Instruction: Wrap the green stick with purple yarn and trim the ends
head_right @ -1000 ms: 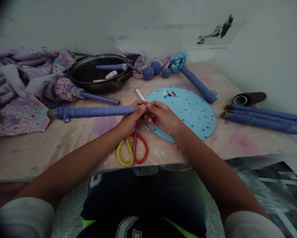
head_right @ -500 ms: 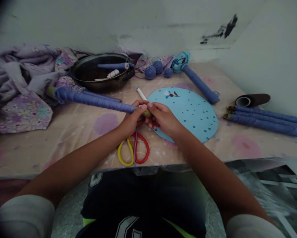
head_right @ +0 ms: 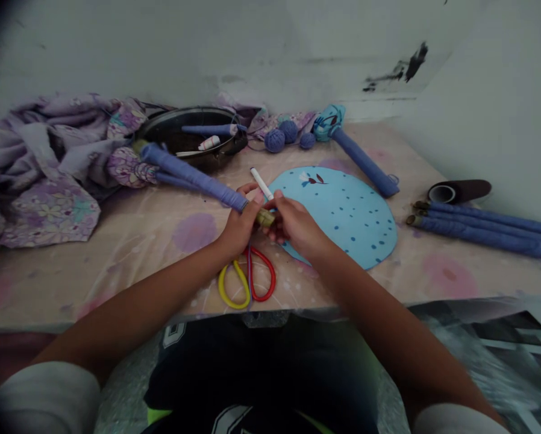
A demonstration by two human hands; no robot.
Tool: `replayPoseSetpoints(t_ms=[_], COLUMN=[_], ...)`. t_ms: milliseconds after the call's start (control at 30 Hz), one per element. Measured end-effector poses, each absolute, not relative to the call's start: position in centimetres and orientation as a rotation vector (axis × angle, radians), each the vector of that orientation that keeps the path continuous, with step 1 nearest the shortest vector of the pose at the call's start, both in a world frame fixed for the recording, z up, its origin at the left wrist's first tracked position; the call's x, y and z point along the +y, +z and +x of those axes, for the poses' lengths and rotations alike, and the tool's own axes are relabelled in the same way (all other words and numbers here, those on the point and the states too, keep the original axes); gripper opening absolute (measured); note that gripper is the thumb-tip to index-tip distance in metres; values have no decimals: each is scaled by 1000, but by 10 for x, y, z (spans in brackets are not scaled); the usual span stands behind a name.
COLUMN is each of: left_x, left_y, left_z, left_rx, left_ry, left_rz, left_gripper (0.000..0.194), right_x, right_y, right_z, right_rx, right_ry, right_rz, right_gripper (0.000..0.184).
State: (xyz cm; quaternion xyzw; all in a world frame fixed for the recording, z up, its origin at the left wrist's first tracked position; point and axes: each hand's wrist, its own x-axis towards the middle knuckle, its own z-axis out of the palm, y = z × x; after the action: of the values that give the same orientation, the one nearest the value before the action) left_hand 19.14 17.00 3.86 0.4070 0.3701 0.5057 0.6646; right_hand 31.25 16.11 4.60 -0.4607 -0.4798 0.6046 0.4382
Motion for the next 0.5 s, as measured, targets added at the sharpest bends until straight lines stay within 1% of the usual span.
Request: replayPoseSetpoints(t_ms=[67,100,200,300,433,500], left_x=[169,170,171,174,176,175], left_y=[37,36,34,32,31,32], left_z=[192,192,191,189,188,188], left_rx=[829,835,802,740,705,706], left_ry=[1177,1198,1198,1167,1163,1150], left_rz=[983,1018,1030,969,991,1018], left_gripper=[50,49,46,40,33,30], right_x=[162,162,161,159,158,158], right_y=[47,46,42,37,36,37], right_z=[311,311,311,313,314,315], right_rx=[-1129,-1113,-1159,-1415,-1777,-1870], right_ry=[1665,1685,1536,1168,492,263], right_rz=[-1189,-1190,-1112,-1043,-1001,-976], right_gripper=[40,37,31,30,14,13])
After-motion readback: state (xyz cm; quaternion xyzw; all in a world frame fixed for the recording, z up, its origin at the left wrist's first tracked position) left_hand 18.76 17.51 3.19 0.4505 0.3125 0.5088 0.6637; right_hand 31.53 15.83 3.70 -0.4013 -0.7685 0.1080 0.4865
